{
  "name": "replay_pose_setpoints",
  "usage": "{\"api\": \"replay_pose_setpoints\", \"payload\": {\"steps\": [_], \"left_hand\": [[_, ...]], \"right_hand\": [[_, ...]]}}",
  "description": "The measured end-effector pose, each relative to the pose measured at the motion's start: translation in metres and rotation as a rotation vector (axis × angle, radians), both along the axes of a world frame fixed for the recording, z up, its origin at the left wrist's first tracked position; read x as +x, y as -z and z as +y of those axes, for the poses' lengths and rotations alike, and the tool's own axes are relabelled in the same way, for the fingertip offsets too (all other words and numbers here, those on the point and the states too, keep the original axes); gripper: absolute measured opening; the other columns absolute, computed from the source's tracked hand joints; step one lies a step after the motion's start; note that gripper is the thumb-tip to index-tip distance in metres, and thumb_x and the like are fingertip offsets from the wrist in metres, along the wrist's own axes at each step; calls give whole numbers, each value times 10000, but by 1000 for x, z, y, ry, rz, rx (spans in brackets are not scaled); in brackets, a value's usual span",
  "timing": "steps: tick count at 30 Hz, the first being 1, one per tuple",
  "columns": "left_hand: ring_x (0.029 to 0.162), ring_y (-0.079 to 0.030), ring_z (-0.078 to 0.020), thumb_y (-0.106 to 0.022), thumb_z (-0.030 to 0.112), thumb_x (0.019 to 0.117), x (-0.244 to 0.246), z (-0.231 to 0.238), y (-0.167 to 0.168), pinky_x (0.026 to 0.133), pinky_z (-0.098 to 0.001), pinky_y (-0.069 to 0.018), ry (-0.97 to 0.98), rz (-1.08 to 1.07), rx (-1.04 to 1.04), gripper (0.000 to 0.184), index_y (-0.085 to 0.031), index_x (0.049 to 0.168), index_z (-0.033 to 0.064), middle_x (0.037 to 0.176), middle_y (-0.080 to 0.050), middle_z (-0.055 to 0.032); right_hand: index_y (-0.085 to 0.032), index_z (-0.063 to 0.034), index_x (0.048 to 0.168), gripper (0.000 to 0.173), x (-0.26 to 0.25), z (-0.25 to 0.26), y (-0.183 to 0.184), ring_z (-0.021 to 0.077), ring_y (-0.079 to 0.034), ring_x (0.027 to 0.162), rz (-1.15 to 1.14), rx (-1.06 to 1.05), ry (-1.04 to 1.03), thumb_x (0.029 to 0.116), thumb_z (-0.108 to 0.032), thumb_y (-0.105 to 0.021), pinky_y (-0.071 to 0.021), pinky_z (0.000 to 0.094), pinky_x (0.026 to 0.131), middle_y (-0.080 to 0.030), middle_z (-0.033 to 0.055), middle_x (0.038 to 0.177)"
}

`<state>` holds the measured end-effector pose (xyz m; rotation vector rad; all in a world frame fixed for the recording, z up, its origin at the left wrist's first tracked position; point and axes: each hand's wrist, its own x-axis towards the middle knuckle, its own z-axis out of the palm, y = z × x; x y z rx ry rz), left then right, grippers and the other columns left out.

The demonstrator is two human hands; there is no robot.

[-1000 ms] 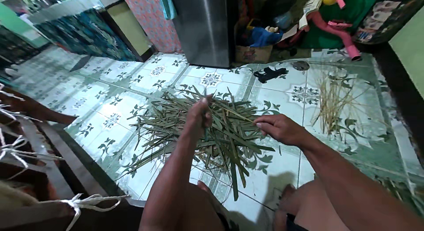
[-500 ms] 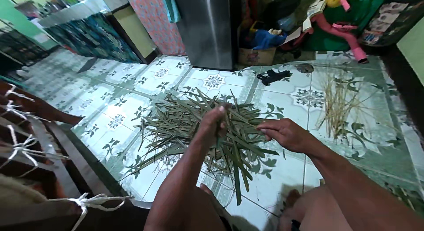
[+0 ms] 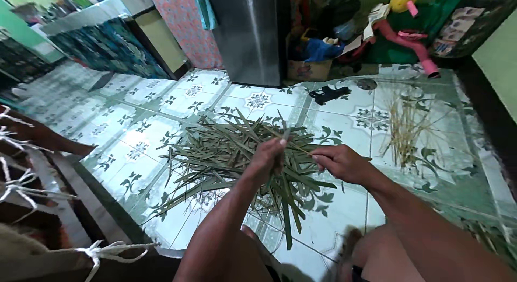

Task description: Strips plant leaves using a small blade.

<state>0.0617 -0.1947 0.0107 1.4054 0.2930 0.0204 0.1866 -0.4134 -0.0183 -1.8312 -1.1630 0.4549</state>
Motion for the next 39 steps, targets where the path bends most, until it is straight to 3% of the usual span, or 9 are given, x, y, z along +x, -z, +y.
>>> {"api": "replay_pose_setpoints", "payload": {"steps": [4,11,14,18,21,26,30,34,39], "left_hand": [[442,-453,-27,-457,287,1084,0,13,-7,419,-166,-413,-101,-28,-60,364,-614,1334,75,619,-509,39],[412,-446,-46,-400,353,1100,2,40,-4,388,-187,-427,-325,-139,-131,419,-536,1427,130,609,-486,33],[461,-490,-61,-404,310,1100,2,23,6,420,-202,-452,-189,-49,-24,387,-512,1431,142,657,-524,18],[510,-510,-65,-450,220,1090,2,-13,10,468,-209,-461,62,48,47,383,-506,1442,80,698,-544,9],[497,-500,-49,-434,231,1087,2,-3,4,459,-192,-454,-25,-7,-20,357,-585,1370,76,680,-548,24],[463,-484,-46,-421,253,1092,6,7,9,428,-192,-448,-59,-57,-61,370,-549,1404,102,657,-525,31],[469,-466,-45,-435,191,1078,4,-22,5,439,-199,-423,90,1,2,368,-569,1385,39,633,-522,33],[443,-473,-13,-461,272,1058,-1,15,-10,429,-163,-431,-28,-115,-112,374,-618,1336,77,600,-525,64],[405,-466,-27,-442,340,1078,-4,37,-8,410,-180,-444,-162,-213,-207,397,-607,1333,85,555,-486,60]], "right_hand": [[-749,-54,1075,314,4,-4,3,24,-596,666,-167,93,13,1049,-224,-486,-521,222,667,-681,8,778],[-699,-35,1195,323,8,-6,-4,71,-565,599,-5,-149,85,1093,-206,-445,-510,280,591,-680,30,822],[-675,-35,1211,310,4,3,-5,59,-546,552,115,-162,81,1096,-208,-445,-500,260,541,-682,17,831],[-659,-37,1115,268,-5,11,-10,24,-512,497,239,-112,-21,1096,-208,-453,-463,210,486,-679,-12,797],[-675,-46,1170,275,-5,9,-7,23,-527,526,222,-87,-13,1089,-212,-471,-476,207,505,-681,-12,827],[-706,-59,1148,305,-3,10,-3,8,-501,554,107,-16,28,1087,-228,-460,-453,207,534,-634,-42,759],[-679,-74,969,291,-5,9,-5,-4,-467,541,119,16,-28,1080,-222,-454,-420,193,522,-582,-68,704],[-716,-65,1095,310,3,-2,-5,-14,-508,608,44,23,-92,1074,-223,-450,-459,191,610,-614,-71,727],[-724,-71,1083,308,3,-6,-6,-19,-515,611,10,14,-126,1073,-216,-453,-460,184,610,-613,-72,721]]}}
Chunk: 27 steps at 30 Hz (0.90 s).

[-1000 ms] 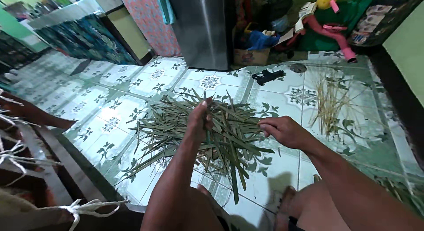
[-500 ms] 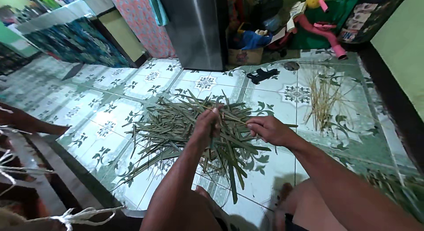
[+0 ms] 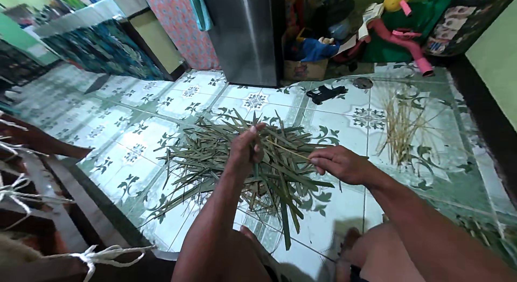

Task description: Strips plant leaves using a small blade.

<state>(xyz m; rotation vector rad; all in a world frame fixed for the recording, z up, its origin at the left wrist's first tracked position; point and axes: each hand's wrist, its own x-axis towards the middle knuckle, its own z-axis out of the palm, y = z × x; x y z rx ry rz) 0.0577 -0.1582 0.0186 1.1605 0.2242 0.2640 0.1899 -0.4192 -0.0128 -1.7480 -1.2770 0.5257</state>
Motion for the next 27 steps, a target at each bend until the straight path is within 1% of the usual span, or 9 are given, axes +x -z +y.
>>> {"api": "replay_pose_setpoints", "payload": {"steps": [5,10,13,16,19,21,22,24,27], "left_hand": [[441,-462,-23,-415,290,1091,1,-9,-1,421,-168,-431,16,79,57,380,-614,1336,78,626,-505,51],[400,-412,6,-397,365,1090,-11,43,-13,392,-150,-399,-280,-36,8,333,-631,1225,169,563,-452,94],[400,-423,-19,-383,374,1098,-13,53,-4,390,-173,-419,-286,-23,11,378,-587,1333,159,584,-461,67],[424,-467,-38,-385,357,1092,-7,34,9,412,-189,-450,-168,77,101,413,-523,1418,145,602,-493,53],[484,-520,-57,-420,243,1092,1,-18,16,457,-209,-476,88,171,245,407,-466,1472,107,648,-545,22],[487,-506,-65,-441,207,1081,5,-47,15,462,-216,-462,221,171,267,436,-452,1494,68,640,-540,15],[469,-487,-62,-437,200,1076,6,-52,12,447,-210,-442,229,160,237,436,-469,1483,46,618,-527,18],[445,-470,-38,-438,219,1068,4,-40,6,428,-182,-427,168,124,124,419,-522,1442,51,599,-515,35],[408,-456,-3,-422,343,1081,1,-3,-2,412,-152,-421,27,-3,-17,402,-558,1395,134,554,-496,76]], "right_hand": [[-723,-78,1077,309,1,-3,-4,-16,-527,616,-14,-10,7,1073,-219,-448,-471,193,613,-618,-72,721],[-723,-75,1075,293,9,-18,-3,-21,-491,578,25,-27,65,1069,-202,-459,-435,181,565,-614,-81,717],[-691,-49,1154,302,12,-18,-2,2,-460,480,132,-94,133,1094,-192,-431,-415,191,460,-643,-49,737],[-656,-46,1231,321,6,-7,-2,39,-473,465,183,-152,171,1111,-209,-407,-431,222,446,-659,-11,771],[-648,-45,1268,330,-5,9,-3,55,-485,491,168,-119,138,1103,-206,-412,-445,242,467,-651,-3,782],[-681,-38,1182,314,-11,15,1,34,-493,523,93,-54,109,1090,-207,-432,-453,230,504,-640,-15,764],[-695,-41,1156,310,-13,15,3,19,-503,549,49,-11,99,1082,-202,-440,-461,214,534,-634,-27,753],[-714,-58,1199,324,-11,11,5,-3,-534,610,-13,51,83,1076,-194,-447,-484,194,607,-641,-47,753],[-721,-76,1204,316,-3,0,5,-13,-540,626,-41,66,71,1073,-190,-457,-486,187,625,-637,-60,743]]}}
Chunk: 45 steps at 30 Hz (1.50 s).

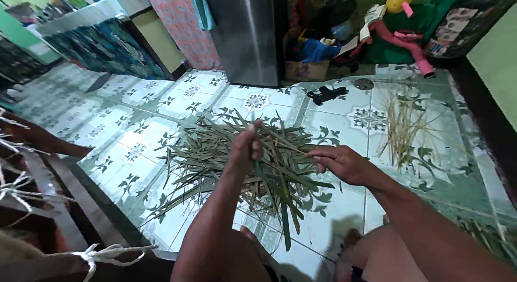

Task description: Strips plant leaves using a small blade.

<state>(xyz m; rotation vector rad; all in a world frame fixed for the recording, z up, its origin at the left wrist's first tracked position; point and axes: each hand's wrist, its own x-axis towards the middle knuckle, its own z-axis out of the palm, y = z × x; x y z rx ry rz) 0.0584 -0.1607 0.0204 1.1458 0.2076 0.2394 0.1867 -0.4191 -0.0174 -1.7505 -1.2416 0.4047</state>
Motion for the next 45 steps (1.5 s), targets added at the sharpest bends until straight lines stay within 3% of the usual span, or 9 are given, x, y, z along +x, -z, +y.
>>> {"api": "replay_pose_setpoints", "payload": {"steps": [6,13,18,22,28,31,34,39,45], "left_hand": [[424,-470,-27,-437,308,1079,1,-15,7,418,-175,-434,67,69,37,404,-582,1386,90,579,-503,55],[388,-422,-14,-381,401,1099,-7,47,4,381,-169,-409,-336,57,-69,367,-622,1238,161,549,-446,80],[466,-509,-51,-380,273,1096,-2,-1,21,446,-199,-475,-59,143,215,414,-497,1446,86,630,-532,30],[489,-513,-57,-444,194,1075,3,-54,19,466,-208,-468,211,166,277,400,-495,1438,34,630,-541,24],[401,-448,-13,-402,378,1090,0,8,3,403,-165,-429,-75,1,-50,395,-550,1381,155,551,-469,76],[441,-498,-35,-431,316,1076,-3,-12,13,430,-184,-458,106,91,96,416,-517,1439,130,589,-519,51],[482,-496,-38,-429,216,1081,-1,-48,16,451,-186,-440,279,195,277,335,-579,1327,46,628,-547,38],[427,-460,-42,-396,321,1104,12,-14,17,402,-185,-428,-17,187,152,398,-533,1429,138,599,-487,35],[475,-486,-40,-439,212,1083,9,-55,16,449,-192,-435,201,225,338,349,-562,1371,58,624,-535,36]], "right_hand": [[-734,-83,1196,318,0,-3,1,-3,-572,647,-68,19,19,1067,-189,-464,-511,204,657,-659,-45,757],[-692,-58,1227,333,15,-18,-3,62,-566,612,-37,-150,103,1087,-188,-421,-510,279,622,-660,-3,767],[-648,-46,1253,327,8,-6,-11,31,-444,476,265,-195,56,1107,-184,-390,-399,215,453,-616,-32,722],[-654,-45,1170,281,-7,4,-11,-1,-414,467,410,-96,-56,1092,-173,-416,-352,172,432,-587,-61,688],[-678,-53,1215,303,1,-10,-14,-15,-417,482,377,-90,-92,1086,-166,-428,-347,156,440,-560,-90,657],[-671,-49,1223,307,0,-5,-13,-10,-417,481,393,-91,-82,1090,-165,-419,-351,160,440,-569,-79,671],[-659,-59,1122,271,-4,3,-11,-12,-425,479,378,-87,-94,1092,-186,-421,-357,159,440,-585,-74,684],[-672,-41,1178,293,-4,5,-14,0,-427,482,376,-75,-16,1097,-169,-421,-363,169,448,-590,-63,690],[-671,-50,1079,276,-6,12,-15,-6,-443,479,314,-74,34,1093,-185,-430,-389,179,454,-603,-71,690]]}}
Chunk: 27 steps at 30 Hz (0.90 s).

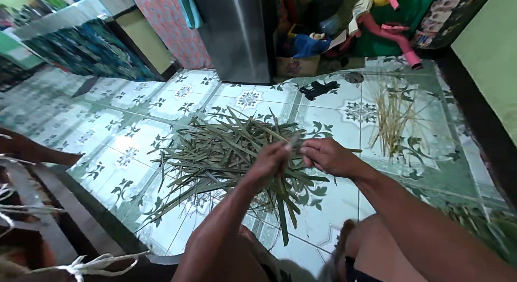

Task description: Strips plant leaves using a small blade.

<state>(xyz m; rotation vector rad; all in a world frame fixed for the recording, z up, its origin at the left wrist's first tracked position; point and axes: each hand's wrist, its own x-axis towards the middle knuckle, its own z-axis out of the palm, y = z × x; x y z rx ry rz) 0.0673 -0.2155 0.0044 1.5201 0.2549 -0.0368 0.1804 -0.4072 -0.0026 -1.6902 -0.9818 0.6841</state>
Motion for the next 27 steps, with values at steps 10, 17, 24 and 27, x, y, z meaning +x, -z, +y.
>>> {"api": "replay_pose_setpoints", "payload": {"steps": [10,17,24,27], "left_hand": [[494,-506,-55,-430,215,1081,2,-3,5,458,-198,-450,69,-8,-70,388,-527,1429,73,657,-556,17],[494,-483,-52,-439,192,1081,3,-6,6,460,-202,-434,96,-18,-12,427,-478,1493,91,675,-557,13],[457,-474,-62,-426,220,1089,7,13,5,430,-205,-435,-82,-43,-147,420,-474,1487,97,619,-509,16],[481,-476,-57,-436,199,1087,4,-5,6,445,-202,-423,43,4,-53,414,-478,1479,71,653,-531,14]], "right_hand": [[-651,-38,1158,249,3,-4,0,1,-464,482,85,6,-61,1080,-155,-447,-412,176,456,-643,-45,753],[-622,-48,1181,253,0,0,1,26,-515,476,126,-1,-6,1098,-169,-416,-460,196,457,-703,-17,849],[-643,-27,1195,253,3,-2,2,19,-513,484,112,13,-1,1089,-166,-460,-453,186,459,-685,-23,799],[-652,-43,1097,226,1,1,3,8,-491,471,43,24,29,1082,-166,-464,-439,185,451,-665,-36,759]]}}
